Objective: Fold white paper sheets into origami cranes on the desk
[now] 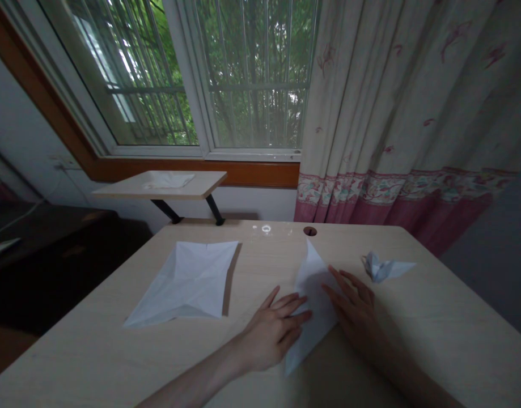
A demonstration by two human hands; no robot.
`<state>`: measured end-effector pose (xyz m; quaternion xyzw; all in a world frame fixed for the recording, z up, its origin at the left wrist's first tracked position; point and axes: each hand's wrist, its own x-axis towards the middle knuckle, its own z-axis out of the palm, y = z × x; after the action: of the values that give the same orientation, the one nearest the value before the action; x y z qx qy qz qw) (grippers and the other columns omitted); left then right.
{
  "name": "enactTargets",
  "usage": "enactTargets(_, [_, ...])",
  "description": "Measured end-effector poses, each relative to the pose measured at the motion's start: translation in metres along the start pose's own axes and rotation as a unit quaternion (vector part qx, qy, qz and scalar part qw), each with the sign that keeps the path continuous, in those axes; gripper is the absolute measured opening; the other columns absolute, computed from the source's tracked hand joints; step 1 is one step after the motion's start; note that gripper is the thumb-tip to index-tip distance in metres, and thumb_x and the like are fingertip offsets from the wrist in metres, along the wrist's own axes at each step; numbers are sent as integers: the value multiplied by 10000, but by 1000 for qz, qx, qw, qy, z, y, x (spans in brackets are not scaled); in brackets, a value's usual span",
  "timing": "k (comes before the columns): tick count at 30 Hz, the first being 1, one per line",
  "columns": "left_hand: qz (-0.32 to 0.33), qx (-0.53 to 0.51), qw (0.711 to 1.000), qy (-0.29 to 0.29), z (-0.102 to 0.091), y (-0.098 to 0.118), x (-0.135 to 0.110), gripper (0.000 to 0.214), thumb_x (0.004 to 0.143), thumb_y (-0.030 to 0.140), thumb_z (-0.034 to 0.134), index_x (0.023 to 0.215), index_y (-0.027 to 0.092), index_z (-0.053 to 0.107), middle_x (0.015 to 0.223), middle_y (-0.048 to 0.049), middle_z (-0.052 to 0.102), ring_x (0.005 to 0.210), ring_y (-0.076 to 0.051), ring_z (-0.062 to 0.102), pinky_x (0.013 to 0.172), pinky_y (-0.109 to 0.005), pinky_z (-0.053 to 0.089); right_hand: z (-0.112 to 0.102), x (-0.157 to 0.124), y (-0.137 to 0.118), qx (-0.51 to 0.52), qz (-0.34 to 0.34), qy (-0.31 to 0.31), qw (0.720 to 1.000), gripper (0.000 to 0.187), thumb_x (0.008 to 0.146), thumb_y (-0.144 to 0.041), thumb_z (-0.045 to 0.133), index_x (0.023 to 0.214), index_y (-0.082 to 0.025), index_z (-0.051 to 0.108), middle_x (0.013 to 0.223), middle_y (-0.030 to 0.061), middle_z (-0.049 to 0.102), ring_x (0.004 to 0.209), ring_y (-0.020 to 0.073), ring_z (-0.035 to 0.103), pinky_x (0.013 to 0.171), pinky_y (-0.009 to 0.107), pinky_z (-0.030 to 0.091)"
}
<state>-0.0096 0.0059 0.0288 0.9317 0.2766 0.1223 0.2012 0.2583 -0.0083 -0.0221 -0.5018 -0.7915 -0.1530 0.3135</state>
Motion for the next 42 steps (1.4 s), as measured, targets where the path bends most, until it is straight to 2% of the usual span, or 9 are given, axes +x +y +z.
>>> enactTargets(5, [-17, 28, 999, -14, 4, -2, -1, 482, 985, 214, 506, 1452, 320, 449, 1567, -37, 387, 1443, -271, 360, 1195, -599, 162, -1, 1, -1, 4, -26, -24, 999, 423, 938, -101, 413, 1247, -269, 647, 1467, 66, 530, 1335, 282, 454, 1019, 505, 404])
enactTargets(11, [5, 35, 999, -37, 0, -3, -5, 537, 1010, 343, 505, 1517, 302, 334, 1609, -66, 288, 1476, -288, 283, 1208, -591, 105, 2, 1, -1, 4, -35, -80, 996, 461, 934, -99, 387, 1302, -258, 616, 1453, 74, 546, 1355, 253, 457, 1045, 486, 364])
enactTargets(16, [11, 23, 998, -51, -2, -5, -6, 657, 950, 416, 604, 1524, 285, 313, 1618, -81, 257, 1489, -303, 242, 1206, -599, 85, 4, 2, -2, 1, -18, -89, 996, 451, 953, -132, 389, 1321, -277, 606, 1468, 74, 530, 1378, 257, 436, 1079, 509, 331])
enactTargets(20, [23, 17, 999, -28, -1, -6, -6, 632, 933, 473, 620, 1486, 268, 391, 1589, -91, 333, 1473, -300, 288, 1216, -574, 93, 4, 1, -2, -9, -36, -97, 995, 446, 954, -140, 394, 1323, -278, 603, 1507, 73, 482, 1408, 270, 391, 1087, 528, 316])
enactTargets(23, [27, 10, 1000, -13, -3, -5, -6, 572, 921, 488, 634, 1418, 247, 482, 1555, -101, 399, 1446, -292, 350, 1217, -541, 150, 2, 1, -5, -14, -60, -107, 992, 528, 924, -102, 397, 1387, -310, 545, 1553, 57, 417, 1451, 281, 312, 1121, 561, 249])
enactTargets(29, [43, 11, 998, -35, -13, 0, -6, 535, 923, 328, 650, 1425, 268, 474, 1553, -100, 401, 1454, -287, 333, 1213, -583, 115, -10, 4, -6, -10, -83, -130, 988, 568, 915, -134, 448, 1454, -314, 460, 1576, 47, 377, 1484, 295, 231, 1146, 611, 160])
enactTargets(33, [66, 10, 998, -17, -17, 0, -6, 461, 935, 365, 632, 1385, 311, 543, 1528, -76, 436, 1429, -292, 375, 1216, -579, 112, -12, 6, -4, -2, -69, -122, 990, 541, 925, -176, 477, 1447, -318, 465, 1565, 39, 397, 1479, 291, 241, 1145, 606, 174])
enactTargets(38, [85, -5, 996, 23, -12, -2, -5, 293, 943, 379, 614, 1189, 248, 702, 1394, -73, 580, 1330, -262, 513, 1227, -495, 190, -10, 5, -1, 9, -58, -113, 992, 534, 968, -235, 469, 1487, -337, 398, 1535, 24, 448, 1452, 267, 308, 1151, 569, 196])
enactTargets(42, [111, 13, 992, 51, -1, -5, -5, 256, 985, 314, 517, 1076, 208, 732, 1254, -65, 685, 1241, -220, 596, 1201, -424, 295, -11, 6, 1, 6, -68, -110, 992, 554, 979, -229, 462, 1513, -321, 349, 1503, 27, 490, 1429, 258, 350, 1152, 555, 187])
